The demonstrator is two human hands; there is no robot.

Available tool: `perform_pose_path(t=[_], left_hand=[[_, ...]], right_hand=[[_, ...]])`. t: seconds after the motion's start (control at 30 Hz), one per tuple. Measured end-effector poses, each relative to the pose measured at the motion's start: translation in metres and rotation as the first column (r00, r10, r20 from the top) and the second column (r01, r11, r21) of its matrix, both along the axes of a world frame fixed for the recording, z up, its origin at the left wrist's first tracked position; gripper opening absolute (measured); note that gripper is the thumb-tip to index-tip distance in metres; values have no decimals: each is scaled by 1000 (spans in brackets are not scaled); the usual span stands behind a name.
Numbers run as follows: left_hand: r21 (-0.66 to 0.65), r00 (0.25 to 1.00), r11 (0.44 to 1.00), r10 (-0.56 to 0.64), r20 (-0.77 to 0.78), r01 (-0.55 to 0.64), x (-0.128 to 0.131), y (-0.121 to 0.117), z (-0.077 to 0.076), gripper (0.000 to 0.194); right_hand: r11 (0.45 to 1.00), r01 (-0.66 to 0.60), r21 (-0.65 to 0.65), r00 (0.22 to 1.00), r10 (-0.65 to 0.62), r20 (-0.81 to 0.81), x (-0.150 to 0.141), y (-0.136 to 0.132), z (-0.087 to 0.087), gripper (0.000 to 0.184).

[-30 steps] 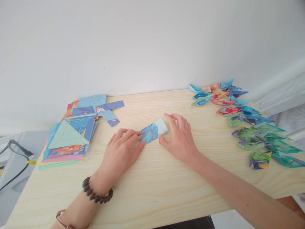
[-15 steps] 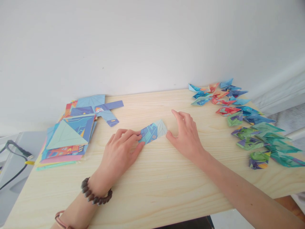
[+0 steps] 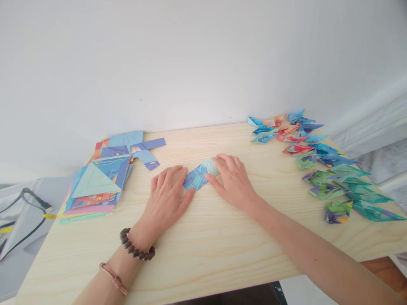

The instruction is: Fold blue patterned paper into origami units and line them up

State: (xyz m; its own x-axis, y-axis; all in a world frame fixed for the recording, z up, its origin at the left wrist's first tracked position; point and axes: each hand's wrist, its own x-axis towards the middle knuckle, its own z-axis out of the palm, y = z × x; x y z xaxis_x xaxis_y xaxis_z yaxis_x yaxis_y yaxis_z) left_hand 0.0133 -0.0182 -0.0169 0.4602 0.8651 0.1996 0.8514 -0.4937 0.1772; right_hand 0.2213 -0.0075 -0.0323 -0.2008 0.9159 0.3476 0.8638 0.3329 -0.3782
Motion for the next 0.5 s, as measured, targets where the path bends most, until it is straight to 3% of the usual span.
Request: perform_pose_path(t=[0.07,0.17,0.23,0.33,0.43,0.5], left_hand=[[-14,998,1000,-19,66,20,4,2,-2,45],[-32,973,998,-44,227,53,11,5,-3,36],[-94,934,993,-27,356,64,17,8,-1,27],[-288,857,954,78,509,84,25,13,5,26],[-428,790,890,149,594,155,27,19,10,31],[-472,775,859,156,612,199,24,23,12,32]], right_hand=[[999,-34,8,997,34,-70,0,2,-2,40],[998,-68,-5,952,63,-298,3,6,-3,30],[990,-128,-61,870,83,-486,6,7,-2,29],[969,-210,-129,720,64,-691,8,10,3,39],[930,-302,-208,581,7,-814,10,13,4,50],[881,-391,-267,527,-24,-850,12,15,3,44]])
